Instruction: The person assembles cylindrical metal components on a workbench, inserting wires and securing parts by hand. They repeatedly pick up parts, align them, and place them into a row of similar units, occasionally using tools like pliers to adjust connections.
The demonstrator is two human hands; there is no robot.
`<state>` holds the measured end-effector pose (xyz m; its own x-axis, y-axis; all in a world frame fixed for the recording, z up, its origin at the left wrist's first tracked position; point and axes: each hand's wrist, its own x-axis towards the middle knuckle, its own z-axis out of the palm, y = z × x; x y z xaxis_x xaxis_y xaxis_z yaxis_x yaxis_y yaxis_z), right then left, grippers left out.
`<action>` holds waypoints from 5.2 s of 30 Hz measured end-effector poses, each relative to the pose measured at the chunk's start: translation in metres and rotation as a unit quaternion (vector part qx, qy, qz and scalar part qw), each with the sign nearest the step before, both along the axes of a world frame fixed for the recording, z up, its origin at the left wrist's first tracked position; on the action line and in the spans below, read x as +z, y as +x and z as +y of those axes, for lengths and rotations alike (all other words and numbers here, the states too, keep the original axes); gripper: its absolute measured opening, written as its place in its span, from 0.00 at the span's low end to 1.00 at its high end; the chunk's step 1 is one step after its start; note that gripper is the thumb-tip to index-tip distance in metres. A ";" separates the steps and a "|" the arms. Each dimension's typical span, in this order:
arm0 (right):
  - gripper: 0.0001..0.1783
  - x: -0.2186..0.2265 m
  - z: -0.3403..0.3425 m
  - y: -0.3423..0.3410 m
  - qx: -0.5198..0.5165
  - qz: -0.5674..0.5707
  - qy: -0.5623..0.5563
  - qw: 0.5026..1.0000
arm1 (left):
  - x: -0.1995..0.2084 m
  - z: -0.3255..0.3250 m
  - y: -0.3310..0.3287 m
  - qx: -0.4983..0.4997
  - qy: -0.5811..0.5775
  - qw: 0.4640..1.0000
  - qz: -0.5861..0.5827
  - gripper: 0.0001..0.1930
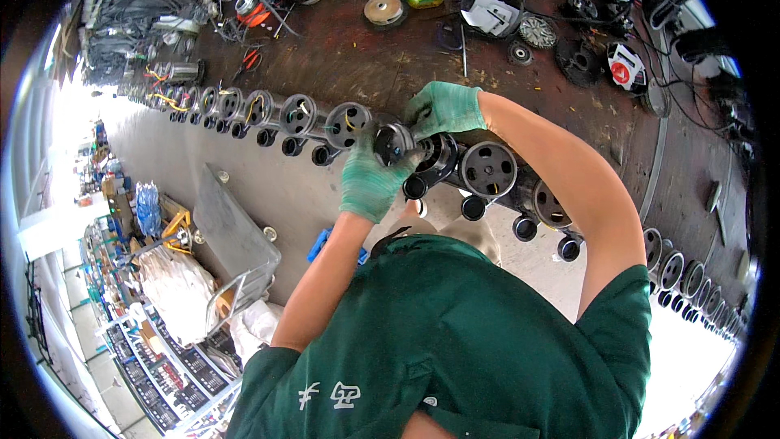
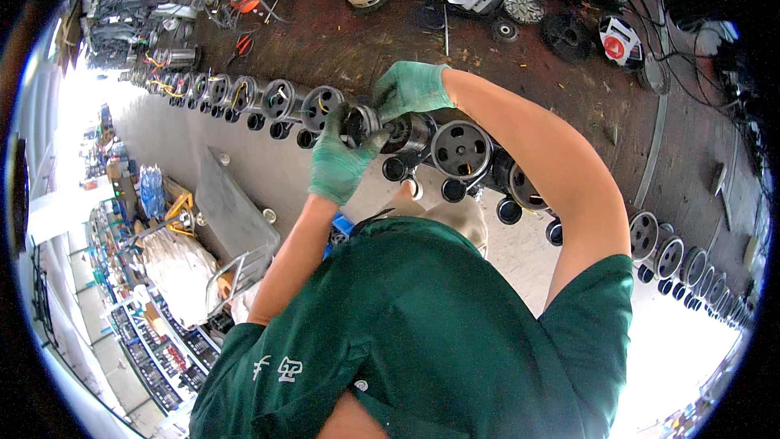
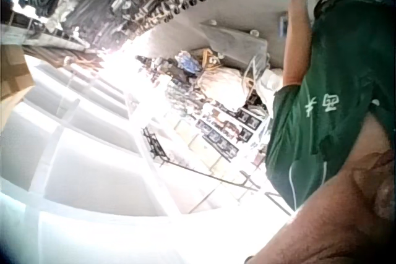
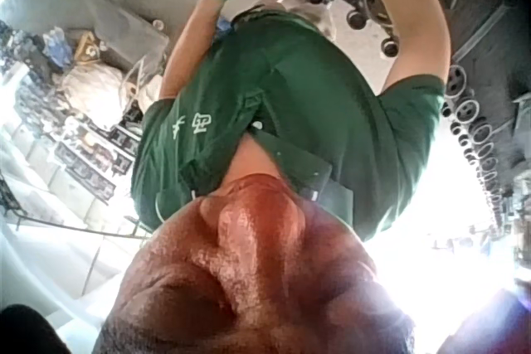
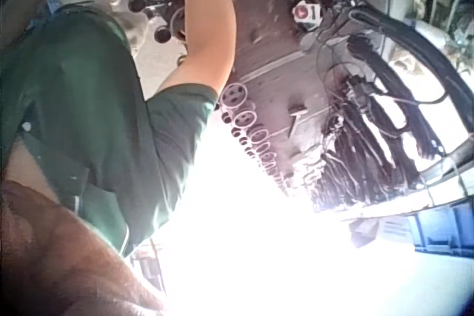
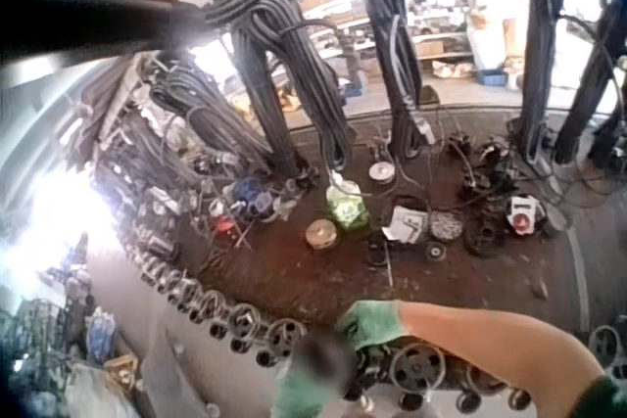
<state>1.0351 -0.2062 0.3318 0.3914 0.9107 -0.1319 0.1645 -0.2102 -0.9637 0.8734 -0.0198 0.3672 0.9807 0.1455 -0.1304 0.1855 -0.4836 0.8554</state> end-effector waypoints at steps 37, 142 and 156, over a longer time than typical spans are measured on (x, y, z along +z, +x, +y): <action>0.26 0.056 -0.012 -0.076 -0.208 -0.046 -0.172 0.962 | 0.039 -0.014 0.011 -0.031 0.196 0.975 0.103 0.58; 0.50 0.078 0.035 -0.108 -0.170 -0.297 -0.354 0.871 | -0.036 0.038 -0.023 -0.123 -0.123 0.982 -0.068 0.36; 0.49 0.069 -0.052 -0.112 -0.293 -0.422 -0.287 0.809 | 0.066 0.018 0.018 -0.218 0.294 0.928 -0.069 0.42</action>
<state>0.9230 -0.2578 0.4003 0.9048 0.4198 0.0720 0.4225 -0.8632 -0.2764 0.8918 -0.0022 0.4332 0.9645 -0.2630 -0.0222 -0.2296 -0.8779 0.4203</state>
